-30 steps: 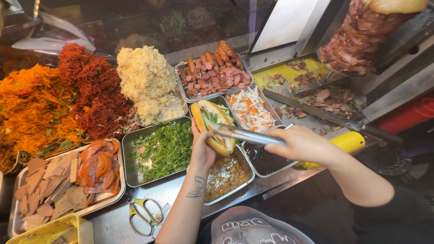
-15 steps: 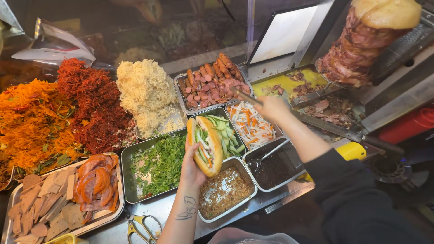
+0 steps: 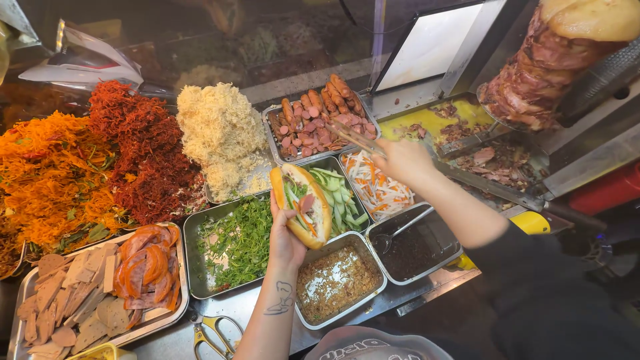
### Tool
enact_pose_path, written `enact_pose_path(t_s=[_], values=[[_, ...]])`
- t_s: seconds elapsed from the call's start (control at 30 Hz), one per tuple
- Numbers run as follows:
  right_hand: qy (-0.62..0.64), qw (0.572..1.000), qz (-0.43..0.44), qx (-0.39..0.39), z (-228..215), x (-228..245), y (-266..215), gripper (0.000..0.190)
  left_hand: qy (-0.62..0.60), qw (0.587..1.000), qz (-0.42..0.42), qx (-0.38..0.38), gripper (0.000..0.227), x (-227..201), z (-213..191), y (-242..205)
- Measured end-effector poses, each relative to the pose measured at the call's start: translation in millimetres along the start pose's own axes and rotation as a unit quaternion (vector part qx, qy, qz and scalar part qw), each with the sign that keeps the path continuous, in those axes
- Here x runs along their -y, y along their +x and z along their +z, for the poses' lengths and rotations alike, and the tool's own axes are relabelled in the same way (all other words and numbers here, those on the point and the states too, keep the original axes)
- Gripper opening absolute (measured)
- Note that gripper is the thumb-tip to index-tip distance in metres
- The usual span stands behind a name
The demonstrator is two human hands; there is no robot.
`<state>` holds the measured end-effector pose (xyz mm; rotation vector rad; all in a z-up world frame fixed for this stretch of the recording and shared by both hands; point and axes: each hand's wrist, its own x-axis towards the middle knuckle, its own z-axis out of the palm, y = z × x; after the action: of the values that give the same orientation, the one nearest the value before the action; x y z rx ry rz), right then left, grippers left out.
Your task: The person prepares a sandwich by slicing a baguette with scissors, then filling it with various meats, vegetables, and sauces from metal containers. They use tongs to add ingredients and squeeze bottles for condiments before handing the finished sandwich to a customer.
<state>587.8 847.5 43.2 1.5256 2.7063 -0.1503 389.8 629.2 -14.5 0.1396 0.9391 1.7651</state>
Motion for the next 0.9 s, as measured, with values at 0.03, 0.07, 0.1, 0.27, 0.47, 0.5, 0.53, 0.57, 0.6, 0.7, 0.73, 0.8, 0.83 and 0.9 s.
enact_pose_path(t_s=[0.03, 0.07, 0.1, 0.27, 0.47, 0.5, 0.53, 0.57, 0.6, 0.7, 0.73, 0.8, 0.83, 0.9], values=[[0.000, 1.000, 0.000, 0.000, 15, 0, 13, 0.050, 0.001, 1.000, 0.000, 0.000, 0.093, 1, -1, 0], [-0.063, 0.998, -0.013, -0.002, 29, 0, 26, 0.049, -0.001, 1.000, 0.003, 0.003, 0.093, 3, -1, 1], [-0.125, 0.992, -0.025, -0.004, 43, 0, 38, 0.047, -0.001, 1.000, 0.005, 0.008, 0.093, 4, -1, 2], [-0.063, 0.998, -0.017, -0.006, -9, 1, 12, 0.044, -0.005, 1.000, 0.008, 0.020, 0.095, 11, -15, 8], [0.239, 0.968, 0.027, 0.073, -61, 15, -70, 0.044, 0.050, 0.996, 0.027, 0.062, 0.096, 5, 4, 3], [0.318, 0.941, 0.042, 0.110, -57, 11, -78, 0.043, 0.064, 0.995, 0.027, 0.070, 0.097, 9, 3, 7], [0.320, 0.940, 0.044, 0.112, -55, 17, -86, 0.043, 0.065, 0.995, 0.024, 0.069, 0.097, 19, -4, 13], [0.279, 0.953, 0.011, 0.121, -52, 22, -95, 0.046, 0.040, 0.996, 0.026, 0.074, 0.100, 30, -10, 20], [0.237, 0.962, -0.021, 0.131, -50, 26, -105, 0.050, 0.016, 0.996, 0.028, 0.079, 0.103, 41, -15, 27], [0.118, 0.991, -0.049, 0.042, -44, 18, -129, 0.051, 0.009, 0.997, 0.016, 0.078, 0.100, 49, -11, 28], [0.118, 0.991, -0.042, 0.042, -44, 21, -140, 0.051, 0.010, 0.997, 0.011, 0.082, 0.100, 46, -6, 26], [0.087, 0.992, -0.073, 0.055, -44, 21, -166, 0.048, 0.017, 0.997, 0.013, 0.076, 0.099, 45, 8, 20], [0.087, 0.993, -0.059, 0.055, -37, 15, -174, 0.048, 0.019, 0.996, 0.002, 0.084, 0.099, 52, 2, 25], [0.079, 0.992, -0.072, 0.060, -25, 4, -188, 0.050, 0.025, 0.997, -0.025, 0.067, 0.098, 64, -12, 35]])
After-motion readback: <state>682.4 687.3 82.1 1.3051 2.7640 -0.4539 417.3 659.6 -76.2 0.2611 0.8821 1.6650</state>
